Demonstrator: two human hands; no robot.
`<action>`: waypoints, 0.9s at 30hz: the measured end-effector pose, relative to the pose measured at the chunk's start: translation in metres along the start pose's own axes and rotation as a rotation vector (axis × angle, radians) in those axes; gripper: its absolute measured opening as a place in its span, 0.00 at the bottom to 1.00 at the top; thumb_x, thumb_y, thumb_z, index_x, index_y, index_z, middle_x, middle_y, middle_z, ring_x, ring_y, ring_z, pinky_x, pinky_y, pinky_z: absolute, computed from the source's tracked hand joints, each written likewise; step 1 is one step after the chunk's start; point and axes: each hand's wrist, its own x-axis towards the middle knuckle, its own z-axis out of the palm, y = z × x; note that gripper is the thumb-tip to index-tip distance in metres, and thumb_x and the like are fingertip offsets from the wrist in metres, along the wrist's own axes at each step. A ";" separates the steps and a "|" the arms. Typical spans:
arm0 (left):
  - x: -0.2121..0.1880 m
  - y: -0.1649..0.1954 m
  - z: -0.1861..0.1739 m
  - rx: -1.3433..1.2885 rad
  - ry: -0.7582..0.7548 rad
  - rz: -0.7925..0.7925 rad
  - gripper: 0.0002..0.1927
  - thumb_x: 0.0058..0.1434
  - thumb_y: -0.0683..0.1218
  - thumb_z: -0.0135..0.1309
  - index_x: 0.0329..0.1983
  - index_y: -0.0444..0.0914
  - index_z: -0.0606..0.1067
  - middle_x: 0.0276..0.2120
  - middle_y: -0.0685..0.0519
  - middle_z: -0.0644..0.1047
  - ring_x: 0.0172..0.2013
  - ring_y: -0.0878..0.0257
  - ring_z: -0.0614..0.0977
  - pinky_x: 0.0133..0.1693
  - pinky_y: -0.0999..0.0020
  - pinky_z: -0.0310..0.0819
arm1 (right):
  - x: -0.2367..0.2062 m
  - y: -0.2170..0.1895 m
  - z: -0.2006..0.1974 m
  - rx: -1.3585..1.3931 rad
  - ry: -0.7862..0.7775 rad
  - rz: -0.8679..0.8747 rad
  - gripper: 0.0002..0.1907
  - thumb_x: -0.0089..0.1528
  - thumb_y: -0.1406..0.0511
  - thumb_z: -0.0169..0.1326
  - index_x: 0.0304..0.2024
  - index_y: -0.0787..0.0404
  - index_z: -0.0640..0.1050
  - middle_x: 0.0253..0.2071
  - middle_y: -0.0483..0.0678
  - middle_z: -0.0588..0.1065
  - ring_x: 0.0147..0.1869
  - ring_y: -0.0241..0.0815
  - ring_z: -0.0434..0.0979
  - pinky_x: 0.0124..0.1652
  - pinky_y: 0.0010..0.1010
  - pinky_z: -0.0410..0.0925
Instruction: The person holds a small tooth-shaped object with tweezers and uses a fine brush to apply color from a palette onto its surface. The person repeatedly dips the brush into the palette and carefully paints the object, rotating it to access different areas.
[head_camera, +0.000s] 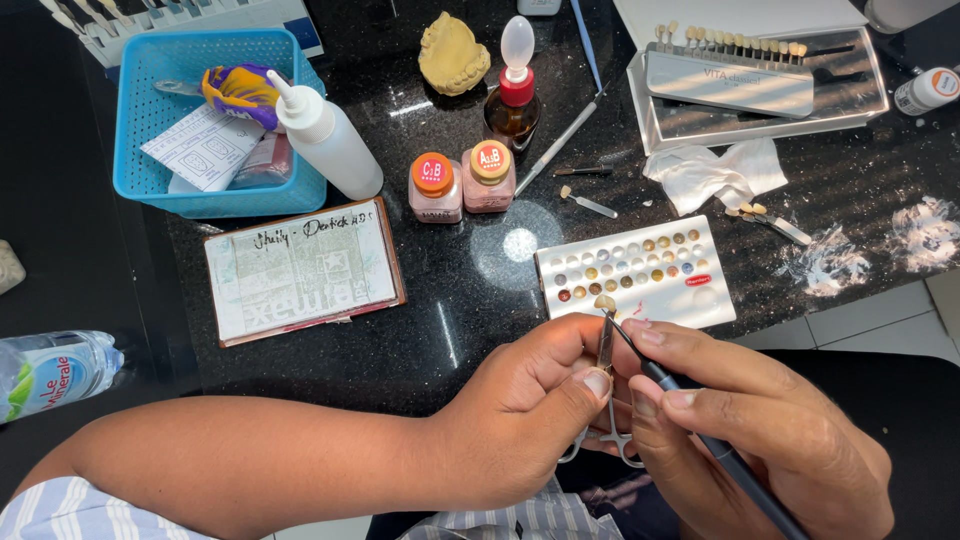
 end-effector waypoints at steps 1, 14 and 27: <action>0.001 0.000 0.000 -0.006 0.000 0.000 0.12 0.80 0.46 0.37 0.59 0.34 0.65 0.51 0.49 0.76 0.51 0.63 0.80 0.54 0.64 0.78 | 0.000 -0.002 -0.001 -0.007 -0.017 -0.001 0.13 0.59 0.73 0.59 0.42 0.61 0.70 0.49 0.62 0.78 0.55 0.49 0.84 0.54 0.35 0.81; 0.001 -0.002 0.001 -0.055 -0.007 -0.002 0.12 0.79 0.44 0.36 0.59 0.34 0.65 0.52 0.48 0.76 0.53 0.61 0.80 0.54 0.64 0.78 | -0.006 0.002 0.000 0.125 0.058 0.037 0.11 0.64 0.73 0.58 0.45 0.61 0.69 0.52 0.62 0.77 0.55 0.48 0.85 0.54 0.33 0.82; 0.001 0.003 -0.002 0.089 -0.022 0.012 0.13 0.80 0.45 0.34 0.57 0.32 0.66 0.44 0.47 0.78 0.46 0.63 0.82 0.48 0.67 0.79 | -0.004 0.013 -0.014 0.140 -0.059 0.016 0.12 0.61 0.73 0.57 0.45 0.62 0.70 0.53 0.64 0.76 0.58 0.52 0.83 0.55 0.37 0.82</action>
